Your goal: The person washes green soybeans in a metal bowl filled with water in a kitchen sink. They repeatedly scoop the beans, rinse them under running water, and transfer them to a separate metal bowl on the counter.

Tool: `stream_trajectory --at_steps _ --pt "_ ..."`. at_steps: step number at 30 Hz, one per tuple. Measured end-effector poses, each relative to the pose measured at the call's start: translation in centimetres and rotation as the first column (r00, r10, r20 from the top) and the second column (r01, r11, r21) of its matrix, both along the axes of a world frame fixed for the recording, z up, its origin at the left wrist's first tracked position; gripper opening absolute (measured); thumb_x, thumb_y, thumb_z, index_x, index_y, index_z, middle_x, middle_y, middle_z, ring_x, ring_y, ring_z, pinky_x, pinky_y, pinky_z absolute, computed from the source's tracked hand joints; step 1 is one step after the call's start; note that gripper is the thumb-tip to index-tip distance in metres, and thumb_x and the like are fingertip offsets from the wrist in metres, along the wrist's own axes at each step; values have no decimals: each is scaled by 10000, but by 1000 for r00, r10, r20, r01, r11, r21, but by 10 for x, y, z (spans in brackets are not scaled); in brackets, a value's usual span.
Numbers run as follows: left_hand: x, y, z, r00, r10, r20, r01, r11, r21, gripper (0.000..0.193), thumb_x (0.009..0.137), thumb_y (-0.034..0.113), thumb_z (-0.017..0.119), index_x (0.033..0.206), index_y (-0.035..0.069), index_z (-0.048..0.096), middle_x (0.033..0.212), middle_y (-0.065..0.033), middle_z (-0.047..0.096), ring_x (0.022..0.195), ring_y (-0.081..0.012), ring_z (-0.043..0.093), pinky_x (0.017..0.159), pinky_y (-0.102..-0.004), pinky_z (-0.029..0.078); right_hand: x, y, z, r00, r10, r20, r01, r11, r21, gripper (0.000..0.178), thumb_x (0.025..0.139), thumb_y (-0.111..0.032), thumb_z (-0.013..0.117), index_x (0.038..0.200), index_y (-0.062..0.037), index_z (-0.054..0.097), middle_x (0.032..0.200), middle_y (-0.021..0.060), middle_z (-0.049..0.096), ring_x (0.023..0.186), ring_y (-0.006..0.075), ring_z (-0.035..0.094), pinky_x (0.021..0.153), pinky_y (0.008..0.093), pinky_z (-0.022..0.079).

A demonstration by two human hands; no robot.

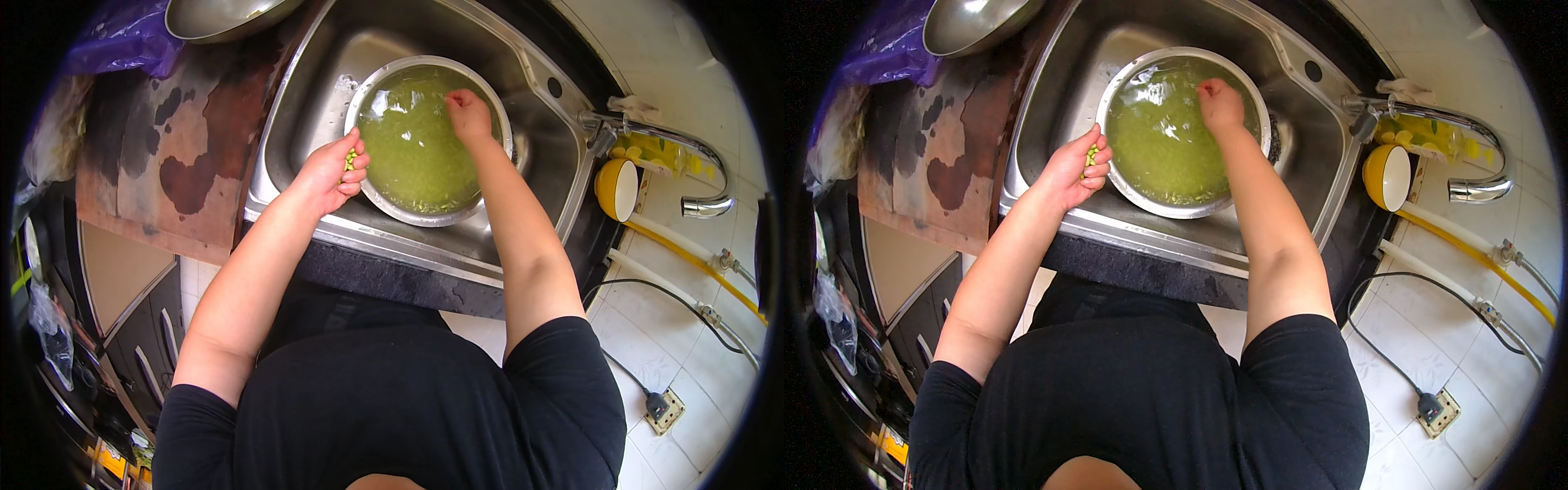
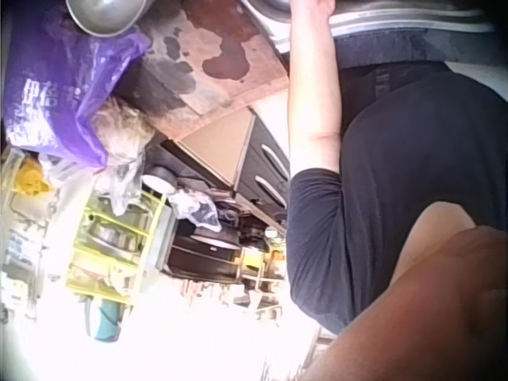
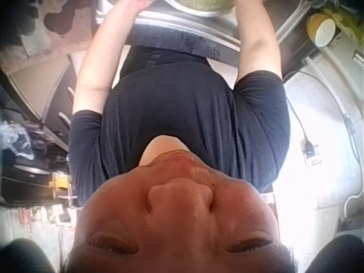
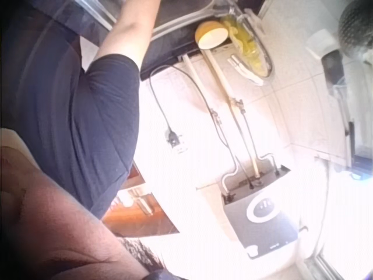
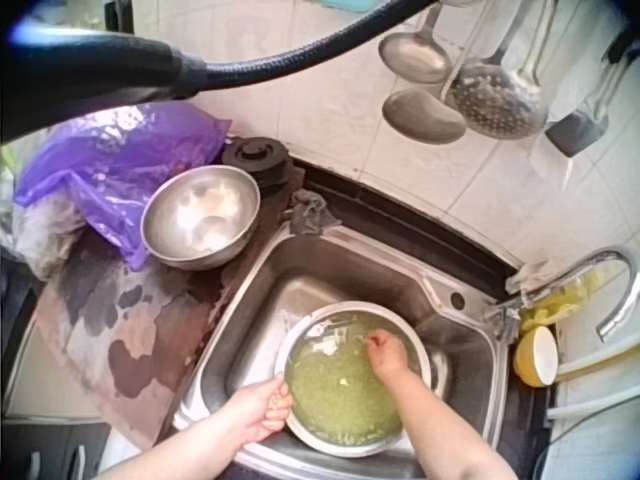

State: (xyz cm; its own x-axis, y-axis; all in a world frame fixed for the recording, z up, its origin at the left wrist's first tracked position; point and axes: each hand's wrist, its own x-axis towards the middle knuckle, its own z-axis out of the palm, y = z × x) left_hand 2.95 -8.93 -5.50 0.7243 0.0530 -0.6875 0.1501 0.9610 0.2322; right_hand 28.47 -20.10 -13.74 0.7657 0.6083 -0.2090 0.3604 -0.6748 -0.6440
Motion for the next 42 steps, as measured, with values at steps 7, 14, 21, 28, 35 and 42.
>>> stream_trajectory --at_steps 7,14,21,28,35,42 --pt "2 1 1 1000 -6 1 6 1000 0 256 903 324 419 762 110 422 623 6 389 441 -52 288 358 -168 197 -15 32 4 975 165 150 -113 945 -306 278 824 -307 462 971 -87 547 932 181 590 889 351 555 763 425 441" --pt "2 0 1 1000 -2 3 2 1000 -3 255 907 321 413 763 111 422 619 9 383 438 -51 288 349 -164 193 -11 27 -25 989 134 68 -124 983 -136 219 840 -246 505 925 -44 504 773 156 593 685 283 570 587 362 447" --pt "1 0 0 1000 8 4 -8 1000 -3 249 906 314 417 765 109 423 622 9 387 438 -50 294 345 -161 195 -24 -3 21 582 -94 -807 352 925 146 145 838 -179 543 794 -66 462 558 14 470 407 86 388 351 199 274" --pt "2 -1 -1 1000 1 -12 -1 1000 4 246 906 312 418 767 109 423 622 9 387 432 -49 287 345 -161 193 -29 -49 23 577 -137 -805 315 947 64 117 836 -135 524 871 -45 457 577 16 469 398 91 388 355 213 281" --pt "1 0 -2 1000 -3 2 3 1000 21 243 912 302 397 767 107 419 623 -1 399 436 -57 287 354 -171 192 -48 -55 48 645 -162 -747 332 940 83 173 873 -141 444 979 -15 494 635 51 559 467 104 479 443 208 374" --pt "3 -1 1 1000 20 -19 -19 999 25 241 909 299 412 760 110 420 610 13 388 427 -50 286 340 -161 191 -41 -52 45 749 -168 -641 303 947 107 226 872 -226 482 843 -7 528 575 52 538 448 109 479 427 221 378"
